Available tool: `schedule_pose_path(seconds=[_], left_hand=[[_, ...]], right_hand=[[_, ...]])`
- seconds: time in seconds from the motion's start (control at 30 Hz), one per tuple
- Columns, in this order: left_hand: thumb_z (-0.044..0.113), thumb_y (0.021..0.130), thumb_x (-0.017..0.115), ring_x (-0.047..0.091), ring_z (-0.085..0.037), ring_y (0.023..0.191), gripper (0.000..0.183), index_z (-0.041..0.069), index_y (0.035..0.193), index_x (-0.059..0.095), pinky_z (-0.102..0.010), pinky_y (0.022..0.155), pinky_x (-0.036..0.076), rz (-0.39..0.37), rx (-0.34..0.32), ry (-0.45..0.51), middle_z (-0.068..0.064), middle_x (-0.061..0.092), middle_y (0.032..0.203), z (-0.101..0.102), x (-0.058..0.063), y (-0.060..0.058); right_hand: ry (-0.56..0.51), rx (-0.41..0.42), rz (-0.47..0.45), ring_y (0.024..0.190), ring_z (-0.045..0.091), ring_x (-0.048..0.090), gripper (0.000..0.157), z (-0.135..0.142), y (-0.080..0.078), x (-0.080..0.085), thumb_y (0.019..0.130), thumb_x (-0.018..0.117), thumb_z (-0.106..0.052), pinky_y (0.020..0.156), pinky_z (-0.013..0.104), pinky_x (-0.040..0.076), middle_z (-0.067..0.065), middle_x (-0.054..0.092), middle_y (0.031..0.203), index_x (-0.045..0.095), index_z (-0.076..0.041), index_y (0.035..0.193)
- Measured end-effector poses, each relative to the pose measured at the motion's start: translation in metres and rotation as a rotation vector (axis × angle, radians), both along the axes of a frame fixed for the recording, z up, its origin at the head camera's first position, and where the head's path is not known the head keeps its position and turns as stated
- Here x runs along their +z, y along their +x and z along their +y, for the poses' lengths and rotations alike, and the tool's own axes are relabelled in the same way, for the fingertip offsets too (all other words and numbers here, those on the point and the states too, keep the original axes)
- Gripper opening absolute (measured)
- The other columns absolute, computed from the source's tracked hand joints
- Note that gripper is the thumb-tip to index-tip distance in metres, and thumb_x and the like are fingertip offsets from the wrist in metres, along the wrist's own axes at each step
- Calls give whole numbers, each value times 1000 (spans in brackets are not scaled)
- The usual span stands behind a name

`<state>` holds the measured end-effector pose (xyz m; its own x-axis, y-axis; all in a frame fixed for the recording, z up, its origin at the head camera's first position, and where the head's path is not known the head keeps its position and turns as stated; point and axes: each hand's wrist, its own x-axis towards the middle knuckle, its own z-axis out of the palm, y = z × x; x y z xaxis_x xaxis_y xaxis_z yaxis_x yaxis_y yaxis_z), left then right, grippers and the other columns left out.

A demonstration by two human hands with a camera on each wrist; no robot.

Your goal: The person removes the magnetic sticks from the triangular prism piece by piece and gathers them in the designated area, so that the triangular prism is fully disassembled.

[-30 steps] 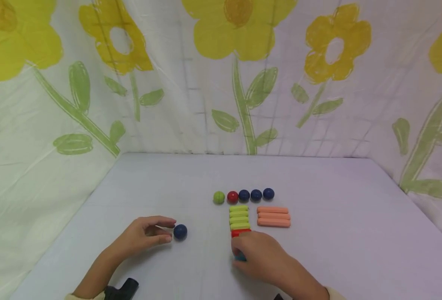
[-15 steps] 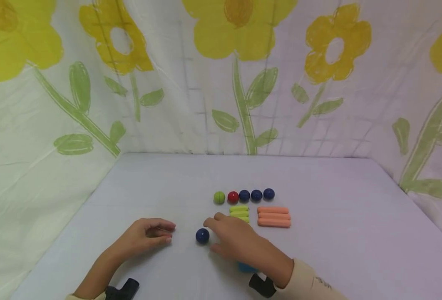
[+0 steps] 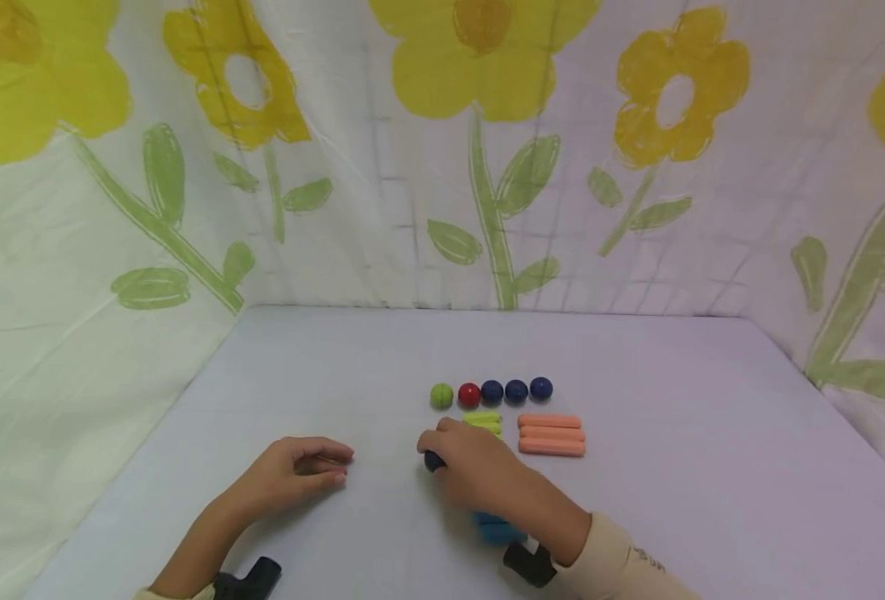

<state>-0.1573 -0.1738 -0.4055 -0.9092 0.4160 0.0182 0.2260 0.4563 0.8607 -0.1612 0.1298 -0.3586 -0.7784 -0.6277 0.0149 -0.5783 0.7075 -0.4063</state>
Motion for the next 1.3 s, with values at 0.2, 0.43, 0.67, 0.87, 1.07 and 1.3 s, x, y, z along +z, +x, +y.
schedule_pose_path(seconds=[0.2,0.43,0.67,0.87,1.07,1.3], left_hand=[[17,89,78,71,-16,97,30,3,115,71,-23,85,53,-7,9,3,-8,72,113,0,1,1],[18,89,78,71,-17,97,31,4,115,72,-24,85,53,-14,13,13,-8,72,113,0,0,2],[19,90,78,71,-16,97,30,4,115,72,-25,86,53,-9,15,3,-7,72,113,-1,-1,2],[19,90,77,71,-15,97,29,6,115,72,-26,86,53,-18,26,3,-6,72,113,0,-1,2],[17,89,78,71,-17,97,30,5,116,72,-26,85,54,-22,16,31,-8,71,114,0,-1,3],[16,89,78,71,-18,97,29,4,115,72,-25,84,54,-19,18,31,-8,72,113,0,1,2]], right_hand=[[-90,-114,21,97,18,62,32,34,-17,6,87,77,-6,81,37,56,2,66,112,68,-8,118],[-127,-196,72,84,21,60,31,80,-42,12,85,75,-1,75,40,56,11,67,110,66,-1,115],[-121,-274,52,92,33,64,33,114,-58,11,85,74,2,79,48,56,19,65,113,63,4,116],[-109,-341,52,95,35,63,33,130,-68,3,86,75,0,79,50,54,22,65,114,63,5,116],[-119,-375,58,95,37,62,32,137,-73,-2,86,73,1,80,52,53,23,65,111,62,7,116],[-97,-403,51,94,39,62,30,141,-82,-8,84,73,1,79,53,52,25,65,108,63,7,113]])
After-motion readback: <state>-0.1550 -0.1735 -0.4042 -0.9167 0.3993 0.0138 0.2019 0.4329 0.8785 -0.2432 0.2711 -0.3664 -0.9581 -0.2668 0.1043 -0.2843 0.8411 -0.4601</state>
